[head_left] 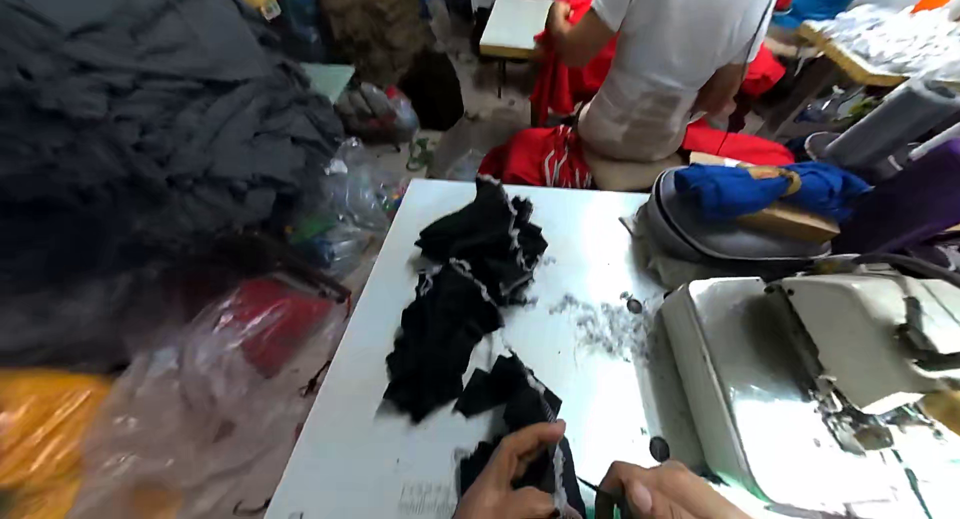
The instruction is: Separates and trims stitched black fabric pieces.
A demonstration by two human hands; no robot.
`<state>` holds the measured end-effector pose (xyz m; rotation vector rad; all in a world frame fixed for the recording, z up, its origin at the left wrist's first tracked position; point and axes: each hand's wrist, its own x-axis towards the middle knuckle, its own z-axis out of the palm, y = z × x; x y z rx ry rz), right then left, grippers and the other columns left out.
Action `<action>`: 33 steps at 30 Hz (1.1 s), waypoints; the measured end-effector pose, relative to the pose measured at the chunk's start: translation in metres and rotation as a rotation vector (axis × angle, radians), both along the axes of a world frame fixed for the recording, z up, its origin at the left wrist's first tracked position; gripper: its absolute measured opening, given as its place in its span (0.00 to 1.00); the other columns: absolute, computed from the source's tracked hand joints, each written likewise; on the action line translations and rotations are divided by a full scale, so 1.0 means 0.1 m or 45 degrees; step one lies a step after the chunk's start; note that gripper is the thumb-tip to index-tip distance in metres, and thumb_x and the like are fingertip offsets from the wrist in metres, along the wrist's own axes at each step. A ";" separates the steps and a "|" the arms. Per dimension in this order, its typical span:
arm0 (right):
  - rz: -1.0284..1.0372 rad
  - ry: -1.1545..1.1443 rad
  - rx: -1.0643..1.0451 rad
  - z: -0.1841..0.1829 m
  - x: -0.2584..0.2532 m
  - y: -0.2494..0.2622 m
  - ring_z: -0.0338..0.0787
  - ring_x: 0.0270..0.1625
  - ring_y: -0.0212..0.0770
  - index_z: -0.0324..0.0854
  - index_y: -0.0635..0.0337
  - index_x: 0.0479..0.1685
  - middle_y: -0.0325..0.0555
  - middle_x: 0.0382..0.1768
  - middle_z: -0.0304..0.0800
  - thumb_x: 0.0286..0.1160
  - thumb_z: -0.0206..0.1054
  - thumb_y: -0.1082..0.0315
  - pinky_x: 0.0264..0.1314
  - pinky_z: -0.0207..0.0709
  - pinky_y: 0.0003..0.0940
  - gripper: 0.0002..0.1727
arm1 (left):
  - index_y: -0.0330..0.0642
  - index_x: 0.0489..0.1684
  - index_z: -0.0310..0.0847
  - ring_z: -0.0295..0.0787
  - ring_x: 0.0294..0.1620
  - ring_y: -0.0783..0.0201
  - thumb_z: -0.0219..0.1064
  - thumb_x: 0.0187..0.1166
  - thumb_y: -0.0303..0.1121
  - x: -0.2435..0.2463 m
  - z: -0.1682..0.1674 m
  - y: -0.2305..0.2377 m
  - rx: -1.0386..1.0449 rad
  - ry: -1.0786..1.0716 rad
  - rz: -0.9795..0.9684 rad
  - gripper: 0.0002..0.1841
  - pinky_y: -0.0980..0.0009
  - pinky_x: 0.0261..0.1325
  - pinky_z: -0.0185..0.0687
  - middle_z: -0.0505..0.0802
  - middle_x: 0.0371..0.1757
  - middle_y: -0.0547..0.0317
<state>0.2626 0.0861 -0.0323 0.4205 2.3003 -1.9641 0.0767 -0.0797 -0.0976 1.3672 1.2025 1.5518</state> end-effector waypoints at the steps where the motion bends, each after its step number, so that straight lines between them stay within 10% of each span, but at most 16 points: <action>1: 0.031 -0.006 0.011 0.00 0.00 0.03 0.70 0.23 0.29 0.83 0.72 0.49 0.41 0.20 0.75 0.94 0.38 0.46 0.29 0.67 0.27 0.37 | 0.50 0.47 0.87 0.66 0.86 0.72 0.66 0.84 0.39 0.01 -0.01 0.00 0.013 0.005 -0.011 0.07 0.68 0.84 0.70 0.74 0.85 0.64; 23: 0.238 0.202 0.488 -0.09 -0.12 0.05 0.86 0.27 0.46 0.85 0.66 0.38 0.53 0.26 0.86 0.85 0.61 0.51 0.29 0.78 0.41 0.23 | 0.30 0.42 0.85 0.65 0.87 0.68 0.64 0.83 0.27 -0.01 0.01 0.04 0.044 0.095 -0.204 0.07 0.71 0.86 0.67 0.73 0.84 0.43; 33: 0.223 0.301 0.310 -0.18 -0.09 0.07 0.82 0.25 0.38 0.84 0.67 0.33 0.50 0.21 0.82 0.87 0.59 0.53 0.28 0.72 0.30 0.24 | 0.35 0.46 0.84 0.66 0.86 0.69 0.63 0.84 0.28 -0.02 0.01 0.06 0.083 0.128 -0.223 0.06 0.73 0.85 0.67 0.76 0.81 0.47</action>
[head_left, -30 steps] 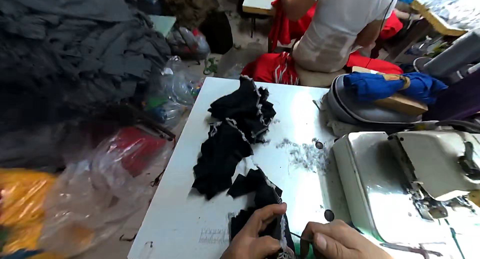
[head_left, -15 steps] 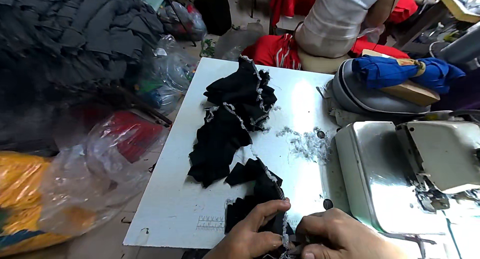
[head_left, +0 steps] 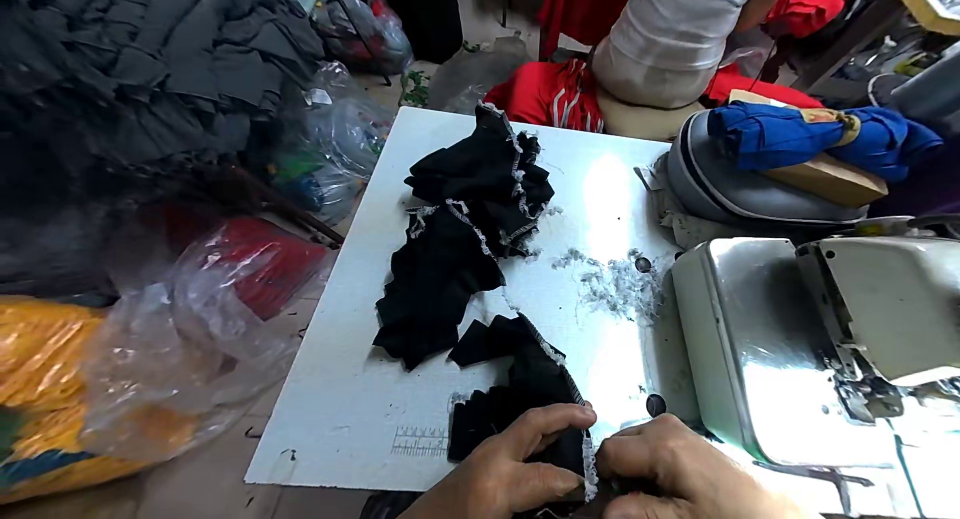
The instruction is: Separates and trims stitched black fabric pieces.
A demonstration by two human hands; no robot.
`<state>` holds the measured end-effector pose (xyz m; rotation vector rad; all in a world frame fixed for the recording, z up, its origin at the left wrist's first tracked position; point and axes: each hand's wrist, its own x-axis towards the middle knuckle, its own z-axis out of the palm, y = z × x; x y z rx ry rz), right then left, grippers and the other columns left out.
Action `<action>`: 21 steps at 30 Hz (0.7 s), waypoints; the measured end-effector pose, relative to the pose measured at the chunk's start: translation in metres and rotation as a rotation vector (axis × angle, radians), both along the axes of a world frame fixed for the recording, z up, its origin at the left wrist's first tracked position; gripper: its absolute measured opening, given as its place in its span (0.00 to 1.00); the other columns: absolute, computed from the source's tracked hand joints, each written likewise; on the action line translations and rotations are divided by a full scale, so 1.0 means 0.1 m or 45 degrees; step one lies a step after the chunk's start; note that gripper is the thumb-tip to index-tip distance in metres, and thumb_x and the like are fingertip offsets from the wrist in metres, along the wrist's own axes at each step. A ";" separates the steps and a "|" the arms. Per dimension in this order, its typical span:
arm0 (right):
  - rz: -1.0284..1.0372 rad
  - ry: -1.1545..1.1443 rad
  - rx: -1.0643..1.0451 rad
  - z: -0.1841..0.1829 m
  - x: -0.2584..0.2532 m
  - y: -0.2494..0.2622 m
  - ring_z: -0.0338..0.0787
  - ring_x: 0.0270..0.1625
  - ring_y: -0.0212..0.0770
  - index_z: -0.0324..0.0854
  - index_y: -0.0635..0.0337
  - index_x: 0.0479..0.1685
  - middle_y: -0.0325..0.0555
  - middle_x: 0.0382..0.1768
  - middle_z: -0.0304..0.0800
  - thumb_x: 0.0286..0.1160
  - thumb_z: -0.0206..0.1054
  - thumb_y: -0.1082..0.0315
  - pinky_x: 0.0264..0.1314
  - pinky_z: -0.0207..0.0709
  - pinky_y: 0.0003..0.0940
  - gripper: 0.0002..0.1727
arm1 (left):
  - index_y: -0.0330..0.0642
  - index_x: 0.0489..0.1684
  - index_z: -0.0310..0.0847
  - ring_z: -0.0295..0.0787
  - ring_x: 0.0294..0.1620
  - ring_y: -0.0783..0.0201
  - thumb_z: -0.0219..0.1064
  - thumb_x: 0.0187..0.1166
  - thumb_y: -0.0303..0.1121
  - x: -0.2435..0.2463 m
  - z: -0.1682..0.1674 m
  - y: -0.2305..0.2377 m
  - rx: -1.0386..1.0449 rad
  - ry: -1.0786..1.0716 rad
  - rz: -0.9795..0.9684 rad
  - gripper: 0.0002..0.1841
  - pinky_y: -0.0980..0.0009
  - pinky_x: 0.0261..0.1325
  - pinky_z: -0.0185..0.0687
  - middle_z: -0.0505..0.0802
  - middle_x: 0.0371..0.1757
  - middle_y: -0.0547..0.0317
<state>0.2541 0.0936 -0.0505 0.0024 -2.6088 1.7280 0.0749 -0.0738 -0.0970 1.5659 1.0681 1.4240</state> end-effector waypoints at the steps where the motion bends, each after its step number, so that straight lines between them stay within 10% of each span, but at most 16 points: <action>1: 0.000 -0.016 -0.032 0.00 0.00 0.00 0.80 0.24 0.37 0.83 0.68 0.33 0.50 0.20 0.81 0.87 0.60 0.54 0.27 0.70 0.29 0.24 | 0.35 0.45 0.84 0.67 0.86 0.69 0.63 0.84 0.29 0.00 0.00 0.00 0.001 0.006 0.003 0.07 0.73 0.85 0.67 0.76 0.80 0.46; 10: -0.097 0.015 -0.078 0.04 0.11 0.06 0.73 0.21 0.29 0.83 0.67 0.31 0.46 0.17 0.77 0.89 0.57 0.52 0.24 0.64 0.22 0.26 | 0.39 0.48 0.86 0.67 0.84 0.71 0.61 0.86 0.32 0.01 -0.02 0.00 0.008 0.075 0.018 0.08 0.77 0.84 0.65 0.76 0.79 0.48; 16: -0.594 -0.214 -0.232 0.01 0.01 0.15 0.64 0.20 0.08 0.83 0.50 0.35 0.17 0.18 0.67 0.79 0.51 0.29 0.22 0.59 0.09 0.34 | 0.36 0.50 0.87 0.70 0.83 0.67 0.63 0.84 0.29 0.04 0.03 0.01 -0.005 0.092 -0.012 0.08 0.77 0.83 0.65 0.78 0.77 0.40; 21: -0.456 -0.751 -0.233 0.03 -0.33 0.20 0.70 0.25 0.21 0.84 0.57 0.39 0.28 0.23 0.73 0.80 0.66 0.48 0.31 0.65 0.23 0.20 | 0.32 0.46 0.87 0.74 0.79 0.63 0.64 0.82 0.27 0.06 0.06 0.06 -0.001 0.142 -0.036 0.08 0.77 0.81 0.66 0.81 0.72 0.35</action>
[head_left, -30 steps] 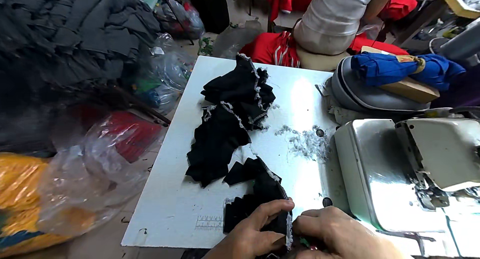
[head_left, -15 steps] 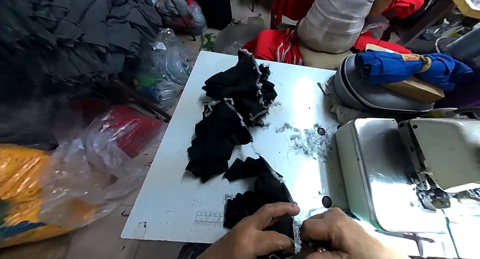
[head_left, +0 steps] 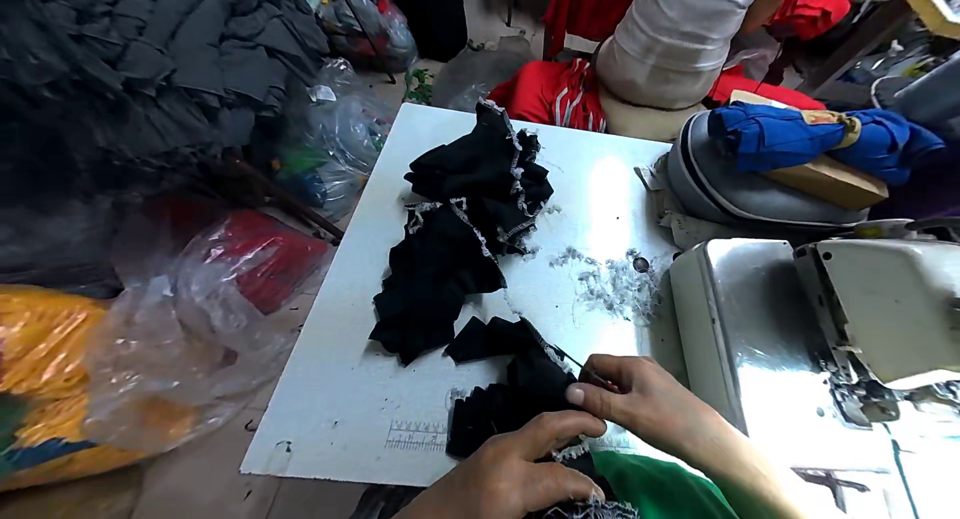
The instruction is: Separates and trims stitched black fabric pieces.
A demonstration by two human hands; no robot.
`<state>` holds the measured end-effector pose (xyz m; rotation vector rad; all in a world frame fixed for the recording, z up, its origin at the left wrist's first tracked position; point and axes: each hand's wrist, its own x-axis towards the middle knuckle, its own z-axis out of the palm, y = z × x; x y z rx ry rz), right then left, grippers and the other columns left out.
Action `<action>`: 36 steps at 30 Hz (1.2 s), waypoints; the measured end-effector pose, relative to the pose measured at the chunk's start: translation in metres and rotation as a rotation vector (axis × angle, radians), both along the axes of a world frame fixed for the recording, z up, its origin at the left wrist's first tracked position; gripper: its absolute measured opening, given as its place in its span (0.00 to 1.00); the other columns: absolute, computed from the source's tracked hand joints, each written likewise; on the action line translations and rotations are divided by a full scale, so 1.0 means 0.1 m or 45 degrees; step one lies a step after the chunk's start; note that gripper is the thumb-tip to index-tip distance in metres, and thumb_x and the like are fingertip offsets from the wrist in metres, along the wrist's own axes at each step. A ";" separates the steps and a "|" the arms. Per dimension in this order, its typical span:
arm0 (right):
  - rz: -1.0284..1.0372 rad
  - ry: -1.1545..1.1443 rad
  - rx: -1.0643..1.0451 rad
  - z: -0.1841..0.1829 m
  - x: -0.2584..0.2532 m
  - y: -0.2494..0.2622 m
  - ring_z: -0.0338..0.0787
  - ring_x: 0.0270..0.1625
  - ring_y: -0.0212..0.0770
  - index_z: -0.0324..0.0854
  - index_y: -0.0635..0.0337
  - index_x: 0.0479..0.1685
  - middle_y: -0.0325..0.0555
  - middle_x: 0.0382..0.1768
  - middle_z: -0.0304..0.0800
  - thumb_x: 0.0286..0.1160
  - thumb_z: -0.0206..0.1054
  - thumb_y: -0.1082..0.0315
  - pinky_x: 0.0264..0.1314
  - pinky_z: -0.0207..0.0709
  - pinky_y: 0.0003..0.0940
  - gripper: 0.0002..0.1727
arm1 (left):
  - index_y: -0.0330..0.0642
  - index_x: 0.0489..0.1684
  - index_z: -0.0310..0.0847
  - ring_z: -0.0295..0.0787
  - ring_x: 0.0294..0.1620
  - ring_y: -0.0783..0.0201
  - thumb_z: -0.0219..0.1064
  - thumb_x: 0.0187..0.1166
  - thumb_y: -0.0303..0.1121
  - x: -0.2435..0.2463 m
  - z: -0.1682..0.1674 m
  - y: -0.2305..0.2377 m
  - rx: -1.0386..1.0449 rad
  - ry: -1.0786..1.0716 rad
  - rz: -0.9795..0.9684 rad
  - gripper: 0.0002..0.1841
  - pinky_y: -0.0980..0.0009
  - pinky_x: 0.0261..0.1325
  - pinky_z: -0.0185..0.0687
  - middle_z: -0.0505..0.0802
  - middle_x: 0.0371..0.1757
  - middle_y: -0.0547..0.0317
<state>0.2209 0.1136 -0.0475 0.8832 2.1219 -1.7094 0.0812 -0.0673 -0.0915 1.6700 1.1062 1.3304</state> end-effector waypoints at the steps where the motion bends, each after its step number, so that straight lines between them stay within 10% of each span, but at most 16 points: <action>1: 0.012 0.008 -0.033 -0.02 -0.04 0.00 0.69 0.24 0.20 0.83 0.56 0.38 0.27 0.23 0.72 0.80 0.66 0.52 0.30 0.64 0.21 0.16 | 0.32 0.46 0.87 0.74 0.79 0.62 0.64 0.82 0.27 0.00 -0.01 0.00 0.007 0.018 -0.002 0.08 0.77 0.81 0.66 0.82 0.71 0.35; 11: -0.277 0.358 0.289 0.07 0.03 0.07 0.73 0.23 0.13 0.84 0.53 0.40 0.25 0.21 0.77 0.81 0.64 0.64 0.25 0.65 0.10 0.06 | 0.36 0.48 0.85 0.88 0.61 0.67 0.58 0.88 0.36 -0.06 0.01 -0.09 0.025 0.005 0.140 0.13 0.77 0.69 0.78 0.93 0.52 0.49; 16: -0.054 0.477 1.205 -0.13 0.08 -0.01 0.86 0.29 0.35 0.91 0.54 0.34 0.40 0.32 0.87 0.62 0.71 0.69 0.28 0.81 0.32 0.05 | 0.41 0.51 0.82 0.85 0.62 0.76 0.59 0.89 0.40 -0.16 0.11 -0.11 0.027 -0.153 0.185 0.12 0.82 0.68 0.78 0.90 0.54 0.59; 19: -0.038 0.607 1.511 -0.18 0.11 0.01 0.89 0.36 0.36 0.90 0.48 0.28 0.40 0.38 0.89 0.57 0.70 0.65 0.31 0.82 0.28 0.04 | 0.42 0.52 0.83 0.83 0.63 0.77 0.60 0.88 0.40 -0.17 0.08 -0.08 0.048 -0.117 0.194 0.12 0.83 0.68 0.78 0.88 0.56 0.60; 25: -0.274 0.527 0.521 -0.07 0.11 -0.03 0.69 0.20 0.11 0.85 0.57 0.37 0.26 0.20 0.75 0.72 0.64 0.68 0.23 0.63 0.09 0.05 | 0.38 0.51 0.82 0.84 0.62 0.75 0.59 0.89 0.39 -0.07 -0.02 -0.04 0.049 -0.136 0.124 0.13 0.83 0.68 0.77 0.88 0.54 0.55; 36: -0.226 0.373 -0.212 0.03 0.22 -0.18 0.82 0.35 0.11 0.86 0.58 0.57 0.24 0.41 0.91 0.76 0.65 0.71 0.37 0.75 0.10 0.13 | 0.44 0.61 0.83 0.81 0.63 0.85 0.64 0.83 0.51 -0.01 -0.19 0.02 -0.069 -0.370 0.245 0.21 0.85 0.68 0.76 0.89 0.58 0.69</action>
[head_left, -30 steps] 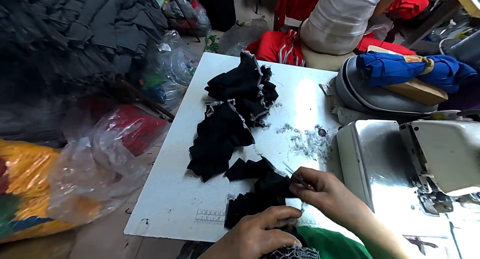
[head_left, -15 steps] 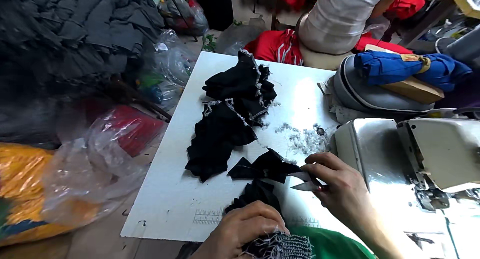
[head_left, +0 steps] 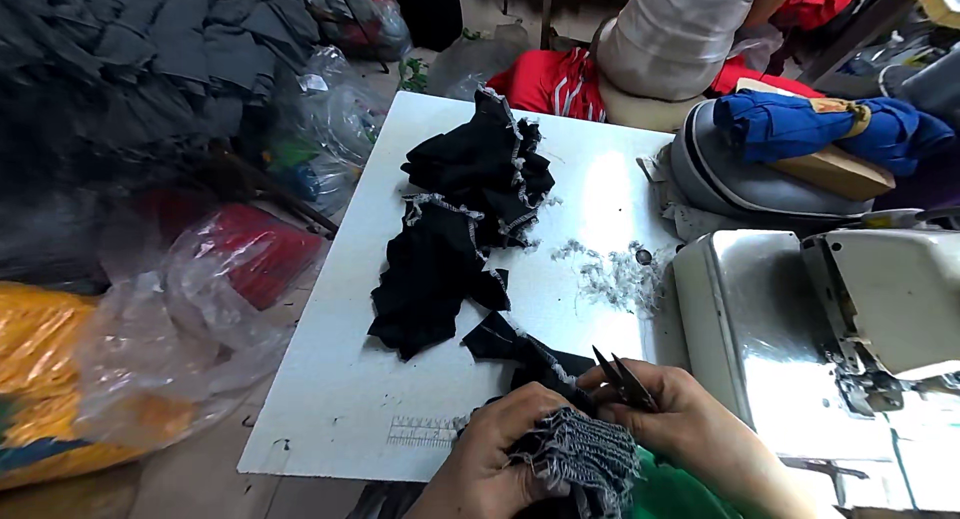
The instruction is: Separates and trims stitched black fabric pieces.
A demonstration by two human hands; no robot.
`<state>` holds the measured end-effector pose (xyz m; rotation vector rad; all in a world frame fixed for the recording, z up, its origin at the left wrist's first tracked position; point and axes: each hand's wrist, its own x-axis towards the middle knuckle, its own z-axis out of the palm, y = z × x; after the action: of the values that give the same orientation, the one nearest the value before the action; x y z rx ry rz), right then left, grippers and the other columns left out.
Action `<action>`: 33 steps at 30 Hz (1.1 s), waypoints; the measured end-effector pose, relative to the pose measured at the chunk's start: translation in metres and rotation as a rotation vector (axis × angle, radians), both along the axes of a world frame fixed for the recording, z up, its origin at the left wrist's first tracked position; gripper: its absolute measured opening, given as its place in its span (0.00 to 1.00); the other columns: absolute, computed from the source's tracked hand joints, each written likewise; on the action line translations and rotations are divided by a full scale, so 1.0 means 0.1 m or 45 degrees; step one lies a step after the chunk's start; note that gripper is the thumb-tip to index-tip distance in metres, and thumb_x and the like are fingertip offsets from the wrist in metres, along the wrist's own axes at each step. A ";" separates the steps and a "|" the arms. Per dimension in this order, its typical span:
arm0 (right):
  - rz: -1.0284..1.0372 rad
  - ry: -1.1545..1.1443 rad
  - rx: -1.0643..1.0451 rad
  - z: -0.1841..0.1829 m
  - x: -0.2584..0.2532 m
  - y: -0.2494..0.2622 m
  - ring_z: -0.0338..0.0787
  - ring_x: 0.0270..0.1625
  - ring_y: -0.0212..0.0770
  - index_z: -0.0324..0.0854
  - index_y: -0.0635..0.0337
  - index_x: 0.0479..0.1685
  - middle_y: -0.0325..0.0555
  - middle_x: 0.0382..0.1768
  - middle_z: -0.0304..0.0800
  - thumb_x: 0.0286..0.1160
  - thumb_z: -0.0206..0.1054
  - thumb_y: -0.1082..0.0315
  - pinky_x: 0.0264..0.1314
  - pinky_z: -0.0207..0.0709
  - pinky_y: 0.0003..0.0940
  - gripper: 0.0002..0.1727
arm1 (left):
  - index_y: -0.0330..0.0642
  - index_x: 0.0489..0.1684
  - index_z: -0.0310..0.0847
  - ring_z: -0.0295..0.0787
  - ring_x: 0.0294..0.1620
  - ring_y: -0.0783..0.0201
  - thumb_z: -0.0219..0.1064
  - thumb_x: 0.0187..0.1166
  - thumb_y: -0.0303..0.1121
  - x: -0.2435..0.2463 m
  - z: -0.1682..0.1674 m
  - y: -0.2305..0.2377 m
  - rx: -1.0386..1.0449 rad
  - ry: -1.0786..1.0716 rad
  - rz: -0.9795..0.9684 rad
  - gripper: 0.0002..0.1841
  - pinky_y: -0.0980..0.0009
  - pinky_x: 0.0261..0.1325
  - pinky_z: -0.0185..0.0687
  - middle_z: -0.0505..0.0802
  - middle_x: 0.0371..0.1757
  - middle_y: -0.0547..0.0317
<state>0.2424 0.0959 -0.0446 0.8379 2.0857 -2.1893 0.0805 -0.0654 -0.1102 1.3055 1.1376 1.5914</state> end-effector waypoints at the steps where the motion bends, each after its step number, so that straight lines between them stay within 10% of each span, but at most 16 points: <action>1: -0.025 -0.001 -0.045 0.00 0.00 -0.01 0.83 0.35 0.11 0.85 0.57 0.57 0.23 0.41 0.91 0.76 0.65 0.72 0.37 0.76 0.10 0.13 | 0.47 0.63 0.83 0.81 0.64 0.87 0.64 0.81 0.52 0.01 -0.01 -0.01 -0.042 -0.036 0.015 0.22 0.86 0.68 0.76 0.89 0.60 0.72; 8: -0.096 0.239 0.358 -0.13 0.02 -0.22 0.86 0.43 0.15 0.87 0.68 0.52 0.40 0.42 0.93 0.70 0.62 0.79 0.48 0.78 0.12 0.13 | 0.55 0.69 0.76 0.83 0.65 0.85 0.74 0.73 0.43 0.10 0.05 -0.07 -0.264 -0.421 0.037 0.24 0.79 0.69 0.82 0.86 0.66 0.85; 15: 0.042 0.454 0.645 -0.19 0.00 -0.22 0.89 0.41 0.25 0.86 0.68 0.52 0.49 0.40 0.94 0.73 0.63 0.79 0.48 0.78 0.15 0.12 | 0.47 0.78 0.76 0.63 0.85 0.81 0.69 0.74 0.57 -0.02 -0.07 -0.08 -0.223 -0.220 -0.127 0.35 0.77 0.83 0.66 0.69 0.88 0.67; 23: 0.033 0.510 0.646 -0.15 0.01 -0.16 0.86 0.43 0.24 0.85 0.69 0.53 0.51 0.43 0.92 0.75 0.63 0.78 0.49 0.76 0.12 0.11 | 0.51 0.66 0.86 0.79 0.66 0.90 0.68 0.77 0.51 -0.06 0.09 -0.04 -0.177 -0.053 0.028 0.23 0.86 0.70 0.75 0.89 0.63 0.80; 33: -0.519 0.085 0.867 -0.10 0.30 0.09 0.81 0.33 0.14 0.89 0.54 0.50 0.31 0.41 0.89 0.74 0.64 0.68 0.36 0.75 0.10 0.11 | 0.65 0.69 0.85 0.82 0.64 0.89 0.69 0.76 0.51 -0.14 0.09 0.10 -0.141 -0.150 0.087 0.21 0.86 0.68 0.78 0.89 0.64 0.88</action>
<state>0.2722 0.1045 -0.0546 1.3380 2.9713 -1.6223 0.0663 -0.0551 -0.1008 1.0978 1.1904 1.6083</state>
